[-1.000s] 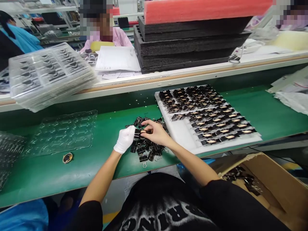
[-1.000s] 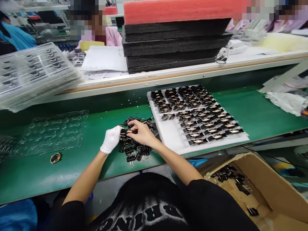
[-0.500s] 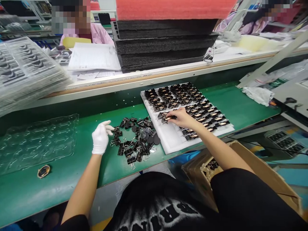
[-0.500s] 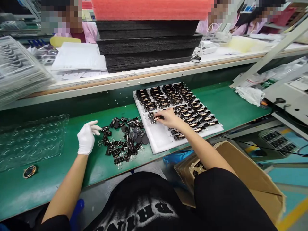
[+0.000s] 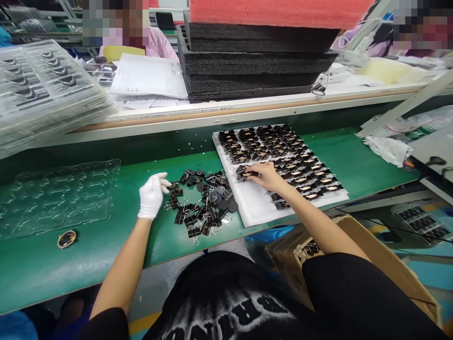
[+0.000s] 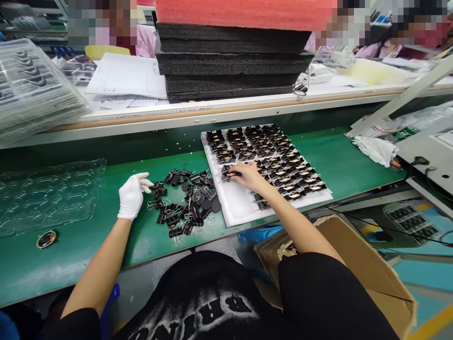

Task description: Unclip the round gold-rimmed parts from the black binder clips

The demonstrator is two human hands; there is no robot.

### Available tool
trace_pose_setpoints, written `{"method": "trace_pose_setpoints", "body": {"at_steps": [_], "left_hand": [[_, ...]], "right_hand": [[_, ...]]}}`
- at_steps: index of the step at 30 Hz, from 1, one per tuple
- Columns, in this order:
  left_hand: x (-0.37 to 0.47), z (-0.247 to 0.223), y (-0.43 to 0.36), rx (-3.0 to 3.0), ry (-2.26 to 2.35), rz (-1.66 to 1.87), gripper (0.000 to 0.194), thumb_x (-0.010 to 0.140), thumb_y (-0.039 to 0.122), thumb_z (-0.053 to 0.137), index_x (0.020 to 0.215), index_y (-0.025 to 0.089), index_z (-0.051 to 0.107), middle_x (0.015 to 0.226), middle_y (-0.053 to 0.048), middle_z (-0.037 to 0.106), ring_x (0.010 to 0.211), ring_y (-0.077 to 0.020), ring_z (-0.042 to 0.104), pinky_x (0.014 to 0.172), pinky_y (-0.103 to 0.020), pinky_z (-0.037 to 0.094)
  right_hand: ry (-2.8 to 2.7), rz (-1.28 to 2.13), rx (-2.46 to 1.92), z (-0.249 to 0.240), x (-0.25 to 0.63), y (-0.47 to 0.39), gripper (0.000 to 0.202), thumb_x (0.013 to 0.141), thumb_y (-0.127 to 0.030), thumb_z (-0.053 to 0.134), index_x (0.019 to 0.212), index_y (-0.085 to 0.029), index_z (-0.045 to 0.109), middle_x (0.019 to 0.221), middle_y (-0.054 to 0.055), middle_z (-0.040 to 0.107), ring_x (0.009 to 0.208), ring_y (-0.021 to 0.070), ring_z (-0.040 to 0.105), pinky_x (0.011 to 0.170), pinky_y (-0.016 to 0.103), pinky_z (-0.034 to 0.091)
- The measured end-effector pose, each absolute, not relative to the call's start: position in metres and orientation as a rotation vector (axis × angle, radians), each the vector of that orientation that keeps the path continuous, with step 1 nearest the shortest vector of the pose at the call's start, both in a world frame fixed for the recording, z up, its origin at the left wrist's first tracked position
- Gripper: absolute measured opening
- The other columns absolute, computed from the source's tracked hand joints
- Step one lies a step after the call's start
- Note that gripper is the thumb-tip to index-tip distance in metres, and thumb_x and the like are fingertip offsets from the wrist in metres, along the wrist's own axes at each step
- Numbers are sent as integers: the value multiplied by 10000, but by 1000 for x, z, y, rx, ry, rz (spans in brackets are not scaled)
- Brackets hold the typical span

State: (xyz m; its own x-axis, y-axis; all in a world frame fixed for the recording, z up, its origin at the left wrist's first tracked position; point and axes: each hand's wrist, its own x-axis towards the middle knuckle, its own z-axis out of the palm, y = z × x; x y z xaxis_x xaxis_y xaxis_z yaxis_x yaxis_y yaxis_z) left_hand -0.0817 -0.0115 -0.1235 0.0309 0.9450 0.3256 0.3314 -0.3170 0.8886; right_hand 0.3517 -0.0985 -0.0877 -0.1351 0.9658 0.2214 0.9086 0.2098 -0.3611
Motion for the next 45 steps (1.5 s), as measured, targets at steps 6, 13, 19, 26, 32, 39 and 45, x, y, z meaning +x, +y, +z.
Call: {"method": "trace_pose_setpoints", "body": {"at_steps": [6, 13, 19, 26, 32, 39, 45], "left_hand": [[-84, -126, -8, 1680, 1309, 1283, 564, 1055, 538, 310, 1150, 146, 705, 823, -49, 748, 585, -125, 615, 674, -283, 556], [-100, -122, -24, 2254, 1461, 1356, 471, 1022, 395, 438, 1387, 151, 609, 1207, -142, 755, 1136, -249, 718, 1072, -421, 516], [-174, -149, -80, 2113, 2213, 1581, 484, 957, 385, 558, 1345, 98, 591, 1359, -228, 626, 1367, -321, 561, 1182, -498, 424], [-258, -162, -124, 1665, 2910, 996, 745, 836, 571, 725, 1362, 69, 562, 1440, -258, 528, 1421, -391, 453, 1205, -532, 368], [-271, -150, -121, 1372, 2903, 594, 610, 905, 572, 643, 1372, 179, 624, 1428, -209, 560, 1278, -457, 520, 1048, -603, 443], [-236, -150, -123, 1545, 2653, 638, 270, 986, 406, 557, 1084, 194, 692, 1396, -154, 626, 1284, -338, 575, 1089, -481, 451], [-187, -148, -111, 1741, 2222, 573, 501, 913, 378, 689, 1370, 209, 570, 1198, -78, 732, 1091, -219, 695, 1012, -363, 531]], "right_hand": [[-2153, 38, -1826, -84, 355, -106, 214, 975, -338, 594, 1087, -234, 744, 1162, 118, 771, 1135, 316, 660, 945, 479, 307], [-2196, -212, -1782, -74, 318, -133, 454, 969, -342, 566, 1404, -217, 601, 1309, 185, 655, 1232, 361, 592, 969, 513, 353], [-2509, -257, -1476, -86, 257, -161, 278, 1045, -260, 497, 1263, -298, 664, 1253, 136, 721, 1157, 327, 634, 932, 515, 356], [-2624, -309, -1242, -124, 254, -155, 286, 1094, -221, 381, 1204, -177, 642, 1023, 84, 706, 892, 236, 683, 855, 464, 345], [-2592, -329, -1115, -129, 262, -149, 286, 1123, -262, 375, 1230, -194, 632, 980, 46, 716, 843, 209, 707, 877, 468, 341], [-2412, -157, -1113, -105, 266, -147, 237, 1111, -321, 439, 1135, -190, 636, 995, 63, 747, 865, 226, 728, 855, 424, 391], [-2291, 196, -1069, -70, 231, -138, 139, 1061, -260, 546, 1141, -206, 646, 1033, 67, 726, 915, 212, 696, 835, 350, 464]]}}
